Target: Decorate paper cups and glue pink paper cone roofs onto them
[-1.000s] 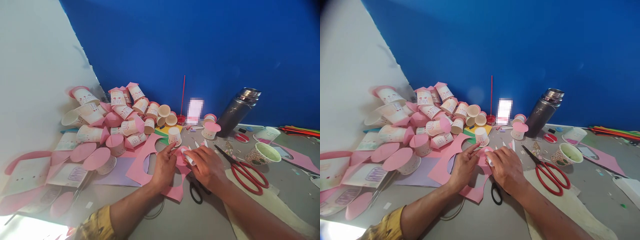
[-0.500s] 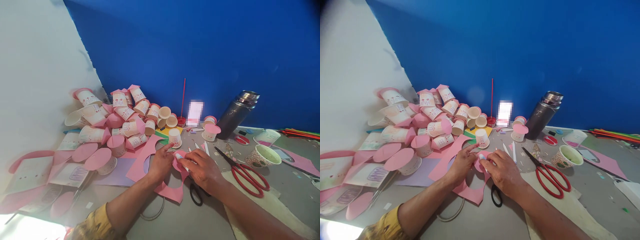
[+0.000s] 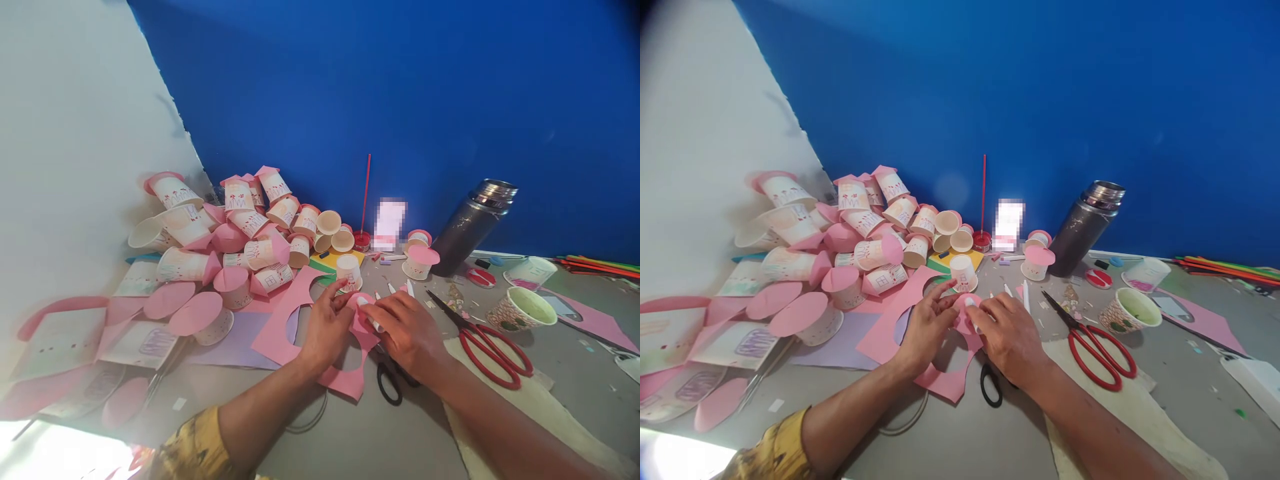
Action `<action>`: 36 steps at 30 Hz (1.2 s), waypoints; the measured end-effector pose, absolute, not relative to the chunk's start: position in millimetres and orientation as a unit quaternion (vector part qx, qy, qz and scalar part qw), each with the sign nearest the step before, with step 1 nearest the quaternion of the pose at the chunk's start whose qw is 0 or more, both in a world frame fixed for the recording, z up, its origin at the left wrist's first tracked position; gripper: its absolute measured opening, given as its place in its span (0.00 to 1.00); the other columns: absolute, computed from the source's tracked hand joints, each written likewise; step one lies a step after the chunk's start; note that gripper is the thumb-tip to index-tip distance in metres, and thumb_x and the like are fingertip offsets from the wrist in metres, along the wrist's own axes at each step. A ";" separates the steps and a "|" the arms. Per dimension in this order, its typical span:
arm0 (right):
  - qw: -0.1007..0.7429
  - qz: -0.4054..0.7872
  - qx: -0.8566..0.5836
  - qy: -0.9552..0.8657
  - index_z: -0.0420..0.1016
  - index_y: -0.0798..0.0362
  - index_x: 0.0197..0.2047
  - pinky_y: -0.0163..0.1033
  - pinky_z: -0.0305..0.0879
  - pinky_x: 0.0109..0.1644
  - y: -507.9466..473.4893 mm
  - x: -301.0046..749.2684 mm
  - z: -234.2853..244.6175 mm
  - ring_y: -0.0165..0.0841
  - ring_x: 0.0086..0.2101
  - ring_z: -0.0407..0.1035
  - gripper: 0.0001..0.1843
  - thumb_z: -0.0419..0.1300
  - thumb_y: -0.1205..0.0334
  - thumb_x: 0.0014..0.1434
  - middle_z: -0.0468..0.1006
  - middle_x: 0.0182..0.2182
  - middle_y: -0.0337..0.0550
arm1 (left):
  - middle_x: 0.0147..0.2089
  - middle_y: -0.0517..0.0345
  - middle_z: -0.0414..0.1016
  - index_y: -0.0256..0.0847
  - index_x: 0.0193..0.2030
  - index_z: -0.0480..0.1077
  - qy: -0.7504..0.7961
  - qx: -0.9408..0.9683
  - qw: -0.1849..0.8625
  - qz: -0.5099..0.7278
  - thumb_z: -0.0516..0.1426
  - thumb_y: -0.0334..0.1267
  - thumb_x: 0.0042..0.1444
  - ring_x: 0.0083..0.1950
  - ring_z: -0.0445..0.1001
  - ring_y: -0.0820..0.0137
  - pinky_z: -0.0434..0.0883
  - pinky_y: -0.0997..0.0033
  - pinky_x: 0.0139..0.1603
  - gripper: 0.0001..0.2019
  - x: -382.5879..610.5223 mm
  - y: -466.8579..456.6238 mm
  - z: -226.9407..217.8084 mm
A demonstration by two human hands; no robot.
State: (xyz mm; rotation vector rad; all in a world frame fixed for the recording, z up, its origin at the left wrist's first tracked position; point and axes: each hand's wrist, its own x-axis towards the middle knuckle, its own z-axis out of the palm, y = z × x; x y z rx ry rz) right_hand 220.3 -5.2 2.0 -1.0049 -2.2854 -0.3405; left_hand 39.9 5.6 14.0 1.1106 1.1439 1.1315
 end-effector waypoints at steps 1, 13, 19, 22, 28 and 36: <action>0.304 -0.125 -0.369 -0.869 0.78 0.53 0.53 0.44 0.65 0.43 -5.8 219.3 2.2 0.40 0.39 0.67 0.20 0.52 0.78 0.66 0.81 0.38 0.47 | 0.37 0.57 0.82 0.39 0.63 0.69 0.492 0.463 0.568 0.470 0.58 0.30 0.51 0.32 0.74 0.70 0.68 0.71 0.35 0.29 37.9 7.9 15.0; 0.285 -0.160 -0.419 -0.847 0.78 0.56 0.50 0.45 0.62 0.41 -6.5 219.5 2.1 0.40 0.37 0.68 0.13 0.57 0.74 0.65 0.81 0.33 0.46 | 0.23 0.66 0.70 0.35 0.61 0.73 0.512 0.517 0.495 0.475 0.54 0.32 0.57 0.29 0.67 0.70 0.67 0.70 0.39 0.24 41.5 3.0 14.2; 0.284 -0.135 -0.393 -0.864 0.78 0.54 0.52 0.44 0.64 0.44 -8.2 218.1 1.7 0.40 0.38 0.67 0.18 0.53 0.76 0.65 0.80 0.36 0.47 | 0.35 0.59 0.80 0.37 0.69 0.66 0.498 0.483 0.546 0.470 0.57 0.29 0.53 0.29 0.68 0.72 0.66 0.72 0.34 0.33 40.4 6.2 15.0; 0.273 -0.127 -0.365 -0.881 0.78 0.53 0.53 0.44 0.65 0.43 -8.8 216.6 0.2 0.40 0.39 0.67 0.19 0.51 0.77 0.66 0.80 0.38 0.48 | 0.26 0.65 0.76 0.36 0.69 0.66 0.531 0.491 0.538 0.433 0.57 0.28 0.52 0.25 0.66 0.72 0.65 0.72 0.32 0.34 35.4 12.4 13.5; 0.277 -0.159 -0.395 -0.861 0.79 0.54 0.48 0.45 0.62 0.40 -8.5 216.2 0.9 0.40 0.35 0.68 0.12 0.56 0.71 0.66 0.81 0.33 0.47 | 0.28 0.61 0.80 0.37 0.68 0.67 0.536 0.510 0.506 0.444 0.55 0.28 0.54 0.34 0.75 0.66 0.71 0.68 0.42 0.31 37.6 8.7 12.7; 0.349 -0.099 -0.563 -0.742 0.81 0.51 0.40 0.39 0.63 0.36 -3.0 227.7 3.3 0.37 0.31 0.76 0.13 0.59 0.52 0.67 0.84 0.30 0.45 | 0.45 0.50 0.85 0.40 0.63 0.72 0.517 0.500 0.469 0.513 0.57 0.26 0.52 0.41 0.78 0.62 0.71 0.65 0.47 0.29 39.2 7.8 11.2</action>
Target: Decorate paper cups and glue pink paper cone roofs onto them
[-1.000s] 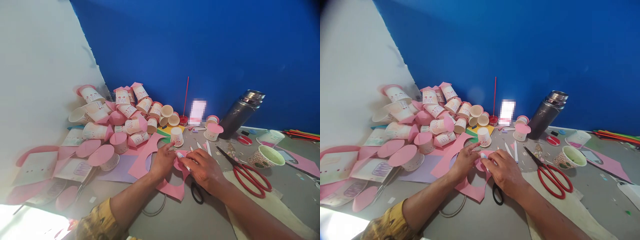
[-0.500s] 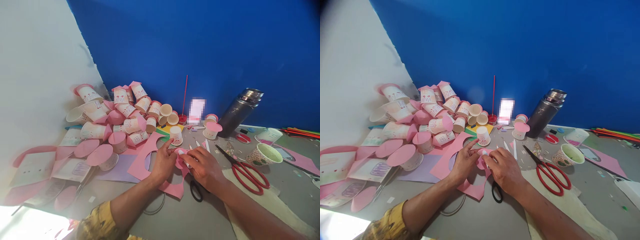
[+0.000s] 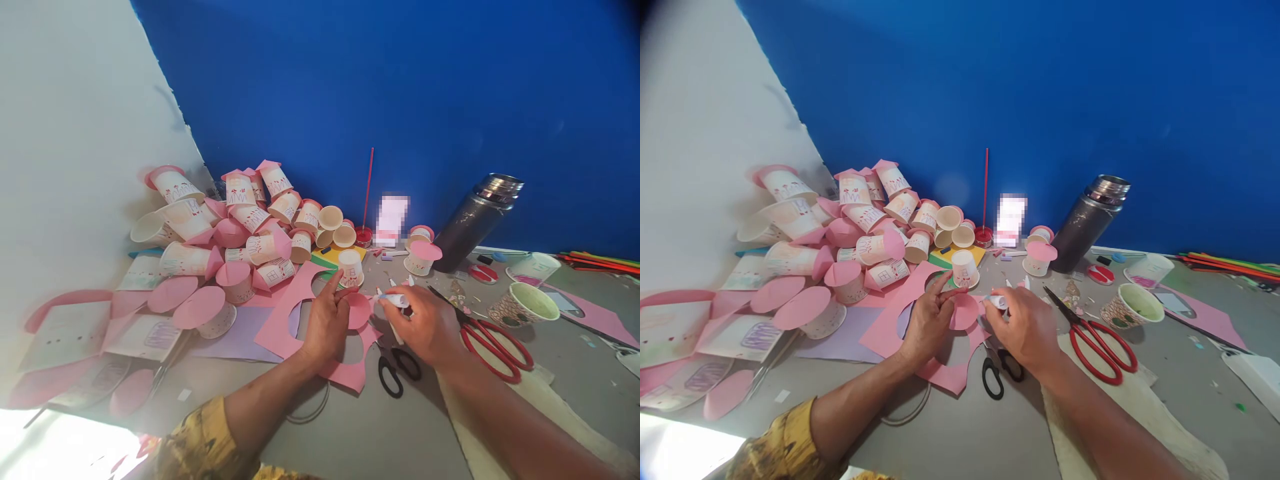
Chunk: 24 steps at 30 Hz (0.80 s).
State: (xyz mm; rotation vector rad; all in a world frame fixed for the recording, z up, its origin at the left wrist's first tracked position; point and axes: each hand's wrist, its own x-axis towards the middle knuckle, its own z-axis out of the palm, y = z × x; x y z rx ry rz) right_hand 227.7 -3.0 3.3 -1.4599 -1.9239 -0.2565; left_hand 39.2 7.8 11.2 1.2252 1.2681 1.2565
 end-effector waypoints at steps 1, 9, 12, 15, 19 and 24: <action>0.349 -0.086 -0.584 -0.728 0.81 0.50 0.40 0.40 0.64 0.37 -0.5 232.1 4.5 0.38 0.32 0.77 0.14 0.59 0.50 0.67 0.84 0.33 0.46 | 0.45 0.50 0.85 0.40 0.64 0.72 0.520 0.493 0.477 0.508 0.57 0.26 0.52 0.37 0.77 0.64 0.71 0.67 0.42 0.30 38.1 9.1 10.9; 0.223 0.013 -0.658 -0.719 0.80 0.46 0.48 0.39 0.62 0.35 21.0 269.5 15.0 0.40 0.37 0.77 0.12 0.60 0.58 0.63 0.85 0.37 0.42 | 0.29 0.59 0.75 0.32 0.63 0.69 0.479 0.338 0.653 0.480 0.58 0.28 0.51 0.25 0.67 0.74 0.63 0.76 0.25 0.29 34.1 17.8 18.1; 0.163 0.029 -0.682 -0.712 0.80 0.46 0.46 0.38 0.56 0.30 23.2 272.8 11.6 0.39 0.30 0.76 0.10 0.60 0.58 0.63 0.83 0.30 0.40 | 0.31 0.56 0.77 0.31 0.62 0.69 0.457 0.281 0.692 0.483 0.58 0.27 0.53 0.27 0.71 0.72 0.69 0.75 0.26 0.27 33.2 18.8 23.2; 0.139 0.019 -0.674 -0.725 0.80 0.46 0.45 0.37 0.51 0.28 21.6 270.9 8.4 0.39 0.28 0.76 0.09 0.60 0.58 0.63 0.83 0.27 0.39 | 0.38 0.48 0.80 0.32 0.57 0.70 0.435 0.245 0.716 0.488 0.60 0.26 0.52 0.32 0.77 0.68 0.76 0.69 0.32 0.23 30.8 20.2 25.2; 0.108 0.020 -0.681 -0.724 0.79 0.46 0.39 0.37 0.50 0.28 14.9 269.0 13.8 0.40 0.30 0.76 0.07 0.65 0.53 0.59 0.83 0.29 0.41 | 0.39 0.48 0.80 0.34 0.48 0.73 0.402 0.215 0.734 0.503 0.60 0.27 0.54 0.34 0.78 0.66 0.79 0.65 0.33 0.14 26.3 24.9 24.4; 0.121 0.021 -0.699 -0.704 0.79 0.46 0.29 0.38 0.51 0.29 10.6 268.8 27.8 0.40 0.30 0.75 0.15 0.63 0.48 0.62 0.82 0.27 0.41 | 0.37 0.48 0.78 0.35 0.42 0.72 0.377 0.195 0.744 0.516 0.57 0.32 0.59 0.32 0.78 0.63 0.80 0.57 0.33 0.06 19.8 32.3 28.2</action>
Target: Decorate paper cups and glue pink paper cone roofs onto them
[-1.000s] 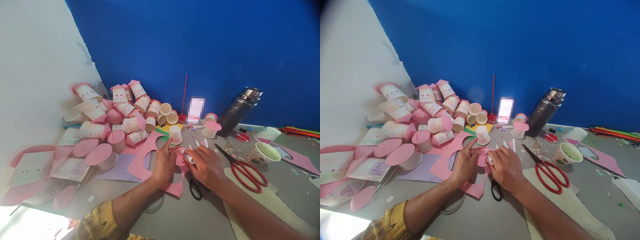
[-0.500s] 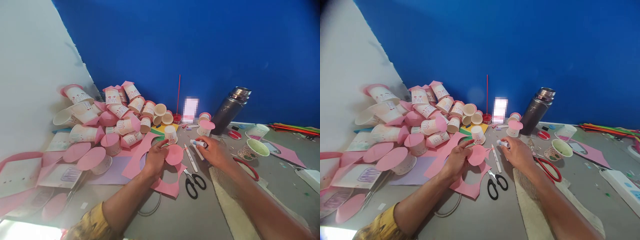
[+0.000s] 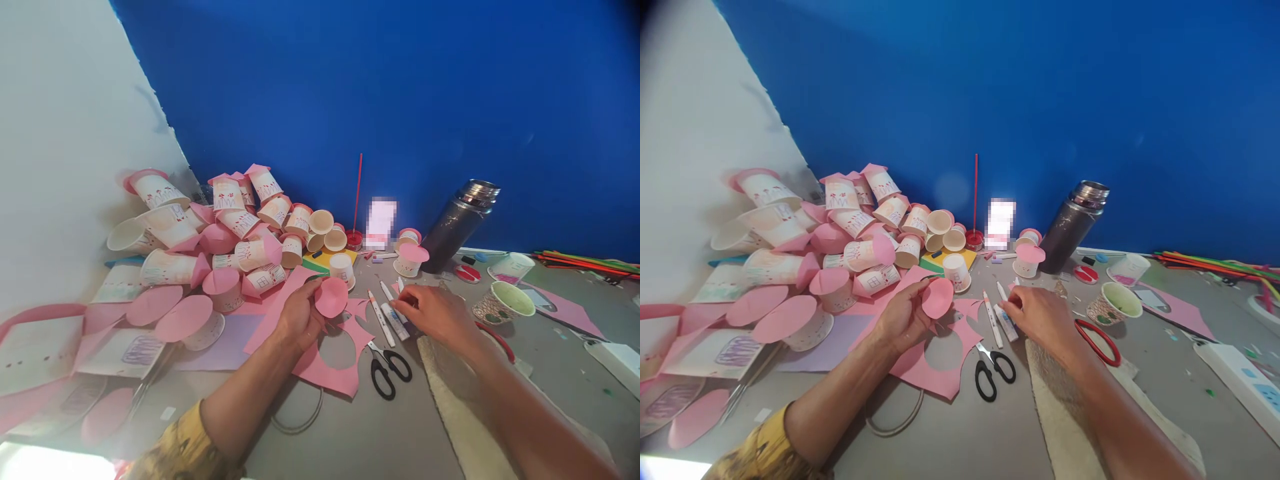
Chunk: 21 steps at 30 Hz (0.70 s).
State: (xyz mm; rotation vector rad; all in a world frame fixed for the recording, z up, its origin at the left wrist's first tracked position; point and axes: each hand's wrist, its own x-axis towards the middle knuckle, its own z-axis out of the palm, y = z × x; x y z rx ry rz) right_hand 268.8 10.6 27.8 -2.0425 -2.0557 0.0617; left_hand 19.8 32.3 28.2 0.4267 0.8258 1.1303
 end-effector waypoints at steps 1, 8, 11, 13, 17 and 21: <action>0.143 0.021 -0.699 -0.701 0.80 0.46 0.30 0.38 0.53 0.30 12.8 267.4 29.5 0.39 0.30 0.75 0.14 0.62 0.50 0.63 0.83 0.27 0.41 | 0.39 0.48 0.79 0.35 0.42 0.72 0.382 0.181 0.741 0.522 0.58 0.32 0.59 0.33 0.79 0.62 0.81 0.57 0.34 0.06 18.7 33.3 29.8; 0.236 0.136 -0.631 -0.727 0.75 0.52 0.59 0.42 0.66 0.42 62.5 227.5 31.3 0.45 0.46 0.75 0.33 0.69 0.45 0.54 0.82 0.49 0.50 | 0.40 0.48 0.79 0.37 0.39 0.69 0.370 0.148 0.715 0.574 0.57 0.34 0.61 0.37 0.80 0.61 0.82 0.54 0.35 0.03 13.3 33.4 43.0; 0.227 0.158 -0.615 -0.738 0.71 0.52 0.63 0.43 0.67 0.46 83.9 206.2 25.0 0.46 0.51 0.74 0.40 0.72 0.43 0.51 0.78 0.55 0.53 | 0.38 0.52 0.78 0.38 0.39 0.69 0.360 0.135 0.688 0.615 0.56 0.34 0.62 0.37 0.80 0.62 0.82 0.55 0.37 0.02 9.6 34.4 47.3; 0.215 0.172 -0.615 -0.739 0.71 0.54 0.62 0.44 0.67 0.47 91.9 197.4 17.9 0.48 0.52 0.73 0.42 0.74 0.45 0.48 0.78 0.56 0.55 | 0.38 0.53 0.78 0.39 0.40 0.70 0.354 0.128 0.672 0.638 0.57 0.35 0.63 0.37 0.79 0.64 0.82 0.59 0.37 0.03 6.4 36.9 48.5; 0.191 0.195 -0.621 -0.735 0.72 0.55 0.59 0.47 0.68 0.47 95.1 194.9 4.1 0.52 0.51 0.72 0.43 0.77 0.48 0.43 0.78 0.53 0.59 | 0.38 0.55 0.76 0.39 0.38 0.71 0.327 0.156 0.653 0.665 0.59 0.38 0.60 0.37 0.78 0.67 0.78 0.70 0.32 0.05 1.8 42.0 48.5; 0.201 0.213 -0.616 -0.731 0.70 0.53 0.62 0.49 0.68 0.50 95.2 201.9 0.1 0.53 0.53 0.71 0.49 0.79 0.49 0.39 0.76 0.54 0.58 | 0.35 0.58 0.74 0.39 0.37 0.71 0.341 0.142 0.652 0.663 0.61 0.38 0.58 0.35 0.77 0.68 0.77 0.71 0.32 0.05 1.7 42.3 48.5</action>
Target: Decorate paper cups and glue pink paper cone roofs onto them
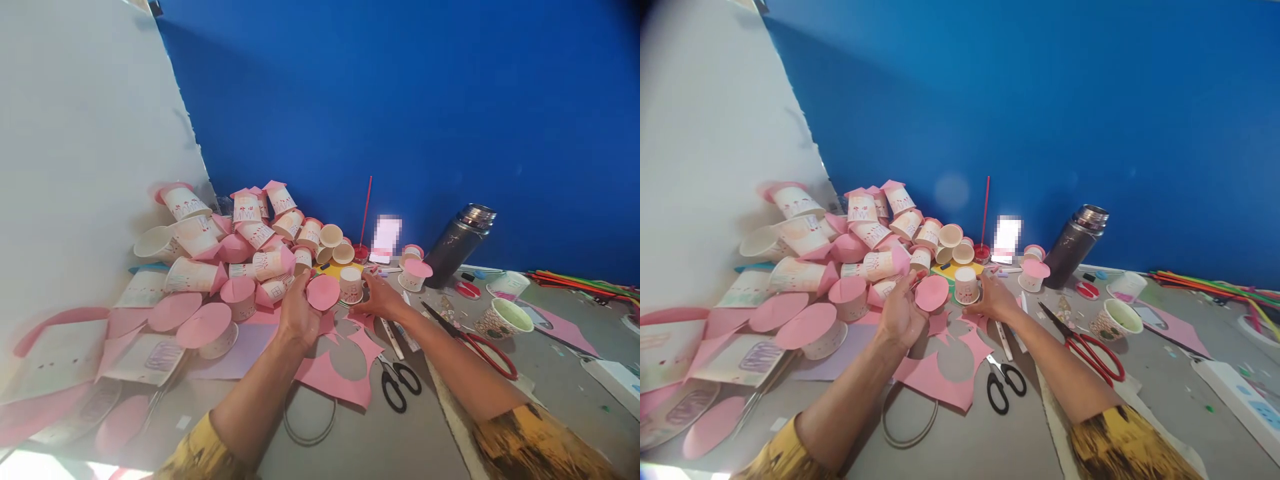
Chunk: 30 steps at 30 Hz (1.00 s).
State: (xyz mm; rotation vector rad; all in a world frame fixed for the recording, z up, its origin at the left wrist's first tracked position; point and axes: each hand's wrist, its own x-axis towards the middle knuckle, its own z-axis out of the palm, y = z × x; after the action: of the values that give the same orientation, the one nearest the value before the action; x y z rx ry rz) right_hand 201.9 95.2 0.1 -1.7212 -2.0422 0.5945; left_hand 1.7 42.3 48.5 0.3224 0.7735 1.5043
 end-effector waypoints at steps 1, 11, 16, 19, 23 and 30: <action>0.212 0.217 -0.611 -0.731 0.69 0.53 0.64 0.48 0.67 0.51 96.4 203.4 1.0 0.51 0.53 0.71 0.49 0.78 0.49 0.40 0.75 0.55 0.57 | 0.34 0.58 0.74 0.39 0.37 0.72 0.344 0.138 0.652 0.661 0.61 0.38 0.58 0.35 0.77 0.68 0.77 0.70 0.32 0.05 2.0 41.9 48.6; 0.301 0.227 -0.558 -0.739 0.78 0.50 0.57 0.46 0.67 0.49 104.2 195.9 17.7 0.44 0.47 0.70 0.32 0.72 0.48 0.50 0.78 0.49 0.49 | 0.33 0.61 0.73 0.38 0.38 0.72 0.346 0.151 0.633 0.676 0.64 0.42 0.56 0.32 0.73 0.72 0.73 0.73 0.31 0.09 2.9 46.0 43.3; 0.314 0.224 -0.532 -0.754 0.79 0.49 0.54 0.48 0.66 0.52 74.8 199.9 31.1 0.44 0.47 0.69 0.29 0.72 0.47 0.50 0.77 0.52 0.47 | 0.33 0.61 0.72 0.38 0.36 0.73 0.351 0.150 0.618 0.687 0.64 0.44 0.56 0.32 0.71 0.73 0.69 0.76 0.28 0.11 3.1 47.6 43.6; 0.346 0.238 -0.504 -0.755 0.77 0.48 0.56 0.49 0.66 0.53 59.3 193.3 24.8 0.44 0.50 0.70 0.29 0.71 0.48 0.53 0.77 0.52 0.48 | 0.35 0.60 0.73 0.38 0.36 0.73 0.330 0.161 0.611 0.701 0.63 0.43 0.58 0.35 0.72 0.73 0.71 0.76 0.34 0.10 1.2 49.9 42.7; 0.323 0.280 -0.505 -0.749 0.76 0.49 0.57 0.51 0.68 0.53 49.8 182.0 3.3 0.46 0.51 0.71 0.32 0.74 0.51 0.49 0.76 0.51 0.49 | 0.38 0.58 0.76 0.39 0.39 0.75 0.329 0.194 0.575 0.723 0.61 0.43 0.61 0.42 0.75 0.70 0.73 0.72 0.45 0.09 -2.2 53.9 38.7; 0.426 0.104 -0.461 -0.771 0.77 0.49 0.52 0.48 0.72 0.49 40.9 185.1 19.7 0.42 0.45 0.72 0.19 0.70 0.60 0.58 0.76 0.47 0.48 | 0.41 0.55 0.80 0.40 0.40 0.76 0.280 0.174 0.608 0.723 0.61 0.46 0.63 0.46 0.78 0.67 0.73 0.68 0.50 0.11 -5.2 51.4 43.4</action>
State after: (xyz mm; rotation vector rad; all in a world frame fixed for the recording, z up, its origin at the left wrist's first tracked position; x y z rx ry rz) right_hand 185.1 40.9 19.7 -1.1526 -1.9279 0.2591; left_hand -5.2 51.4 43.4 0.4013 0.6462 1.6699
